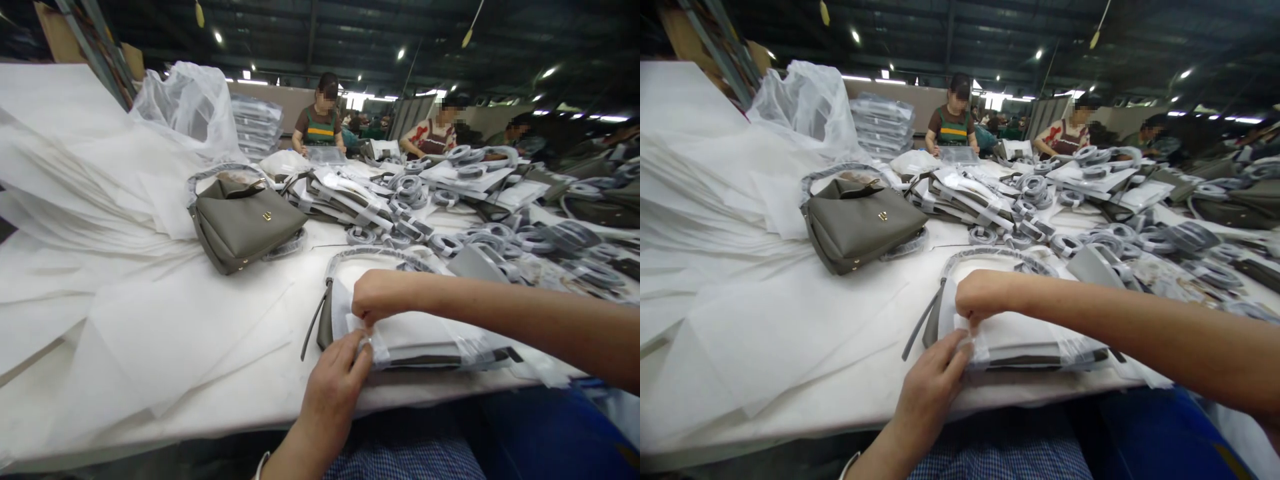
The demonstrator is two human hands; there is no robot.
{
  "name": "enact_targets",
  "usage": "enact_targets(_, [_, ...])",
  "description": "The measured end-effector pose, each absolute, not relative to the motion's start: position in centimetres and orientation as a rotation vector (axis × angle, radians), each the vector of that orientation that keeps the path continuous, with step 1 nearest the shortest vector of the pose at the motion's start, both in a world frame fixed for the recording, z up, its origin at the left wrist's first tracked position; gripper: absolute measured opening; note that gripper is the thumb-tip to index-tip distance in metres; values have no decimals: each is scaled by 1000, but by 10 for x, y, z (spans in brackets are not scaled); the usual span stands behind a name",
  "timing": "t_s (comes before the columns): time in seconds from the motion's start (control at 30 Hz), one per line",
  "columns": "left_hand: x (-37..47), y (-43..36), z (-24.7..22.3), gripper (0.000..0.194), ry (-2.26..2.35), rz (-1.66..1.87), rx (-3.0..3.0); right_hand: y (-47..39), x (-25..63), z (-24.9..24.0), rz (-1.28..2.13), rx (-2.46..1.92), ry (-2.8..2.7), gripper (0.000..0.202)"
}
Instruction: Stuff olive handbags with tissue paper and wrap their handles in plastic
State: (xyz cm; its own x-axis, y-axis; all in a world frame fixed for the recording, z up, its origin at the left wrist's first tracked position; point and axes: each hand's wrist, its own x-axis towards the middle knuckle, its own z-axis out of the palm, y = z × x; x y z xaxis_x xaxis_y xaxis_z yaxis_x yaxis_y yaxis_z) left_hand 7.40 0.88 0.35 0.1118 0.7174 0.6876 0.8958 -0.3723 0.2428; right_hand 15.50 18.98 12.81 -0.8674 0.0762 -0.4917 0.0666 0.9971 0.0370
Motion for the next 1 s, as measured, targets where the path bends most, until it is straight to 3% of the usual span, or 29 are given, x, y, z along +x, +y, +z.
enact_targets(0.17, [66,10,0,27,-1542,-1064,-2353,190,145,126,50,84,2598,6])
enact_targets(0.43, [72,7,2,26,-1487,-1118,-2241,207,138,122,-3,94,2635,30])
enact_targets(1.0, [77,11,-3,46,-1519,-1150,-2098,268,172,79,-937,637,2657,58])
